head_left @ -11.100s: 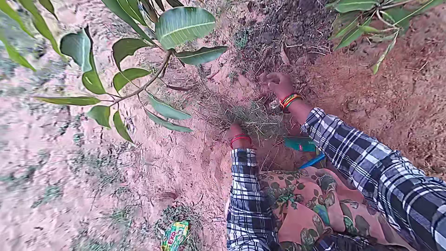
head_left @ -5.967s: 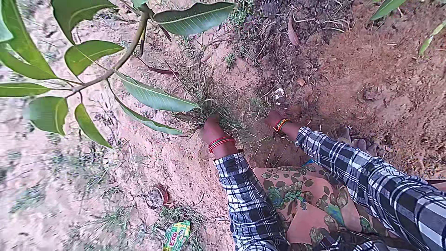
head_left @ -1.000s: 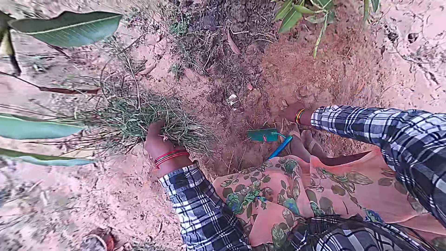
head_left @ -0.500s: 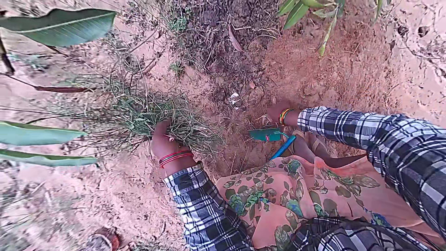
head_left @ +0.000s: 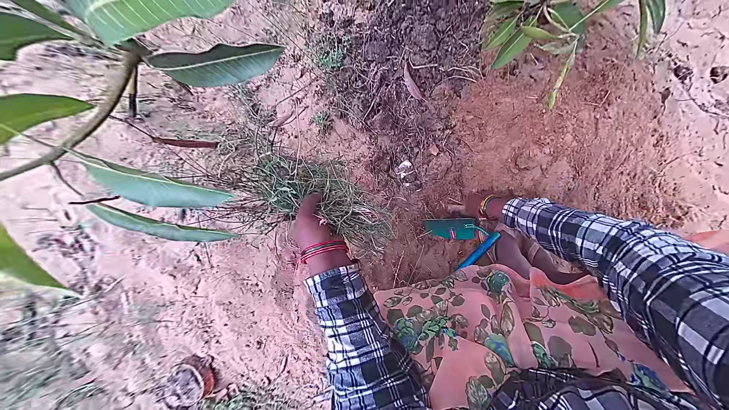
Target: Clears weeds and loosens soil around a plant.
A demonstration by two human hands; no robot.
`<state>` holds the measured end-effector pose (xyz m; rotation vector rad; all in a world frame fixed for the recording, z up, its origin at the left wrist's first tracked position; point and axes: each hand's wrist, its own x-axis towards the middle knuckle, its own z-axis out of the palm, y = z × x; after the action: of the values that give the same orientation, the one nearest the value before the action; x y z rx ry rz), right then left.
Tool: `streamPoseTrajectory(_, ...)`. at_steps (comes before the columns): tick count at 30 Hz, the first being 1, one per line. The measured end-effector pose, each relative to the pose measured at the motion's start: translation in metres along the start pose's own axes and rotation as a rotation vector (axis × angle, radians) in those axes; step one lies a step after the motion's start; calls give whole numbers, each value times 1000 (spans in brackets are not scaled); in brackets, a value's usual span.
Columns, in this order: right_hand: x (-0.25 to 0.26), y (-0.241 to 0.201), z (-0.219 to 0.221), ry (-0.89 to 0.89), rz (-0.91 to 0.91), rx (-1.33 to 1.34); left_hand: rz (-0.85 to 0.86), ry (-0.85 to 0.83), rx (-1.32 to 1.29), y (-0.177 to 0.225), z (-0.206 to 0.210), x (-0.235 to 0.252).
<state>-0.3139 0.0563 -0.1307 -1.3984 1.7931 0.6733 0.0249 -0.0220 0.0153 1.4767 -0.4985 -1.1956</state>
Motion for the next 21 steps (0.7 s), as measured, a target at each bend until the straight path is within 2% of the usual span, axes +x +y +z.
streamPoseTrajectory(1, -4, -2, -3, -22, -15, 151, 4, -1, -4, -1, -1, 0)
streamPoseTrajectory(3, -17, -11, -15, 55, -54, 439, 17, -8, -21, -1, -1, 1)
streamPoseTrajectory(6, -51, -43, -58, 343, -88, 849, 15, 13, -16, -3, 3, -2)
streamPoseTrajectory(7, -53, -52, -74, 445, -111, 878, 10, 16, -3, -5, 5, -3)
streamPoseTrajectory(9, -41, -64, -114, 596, -129, 612, -11, 9, 21, -7, 10, -3)
streamPoseTrajectory(11, -15, -73, -146, 572, -77, 233, -39, 5, 45, -9, 14, -4)
streamPoseTrajectory(13, 9, -81, -157, 493, -19, 26, -53, -4, 52, -11, 13, -4)
streamPoseTrajectory(15, 28, -87, -160, 413, 43, -30, -49, -10, 42, -11, 11, -2)
streamPoseTrajectory(18, 44, -101, -152, 394, 110, -40, -47, 24, 22, -11, 7, 6)
streamPoseTrajectory(21, 47, -101, -140, 390, 86, -73, -47, 20, -7, -10, 5, 8)
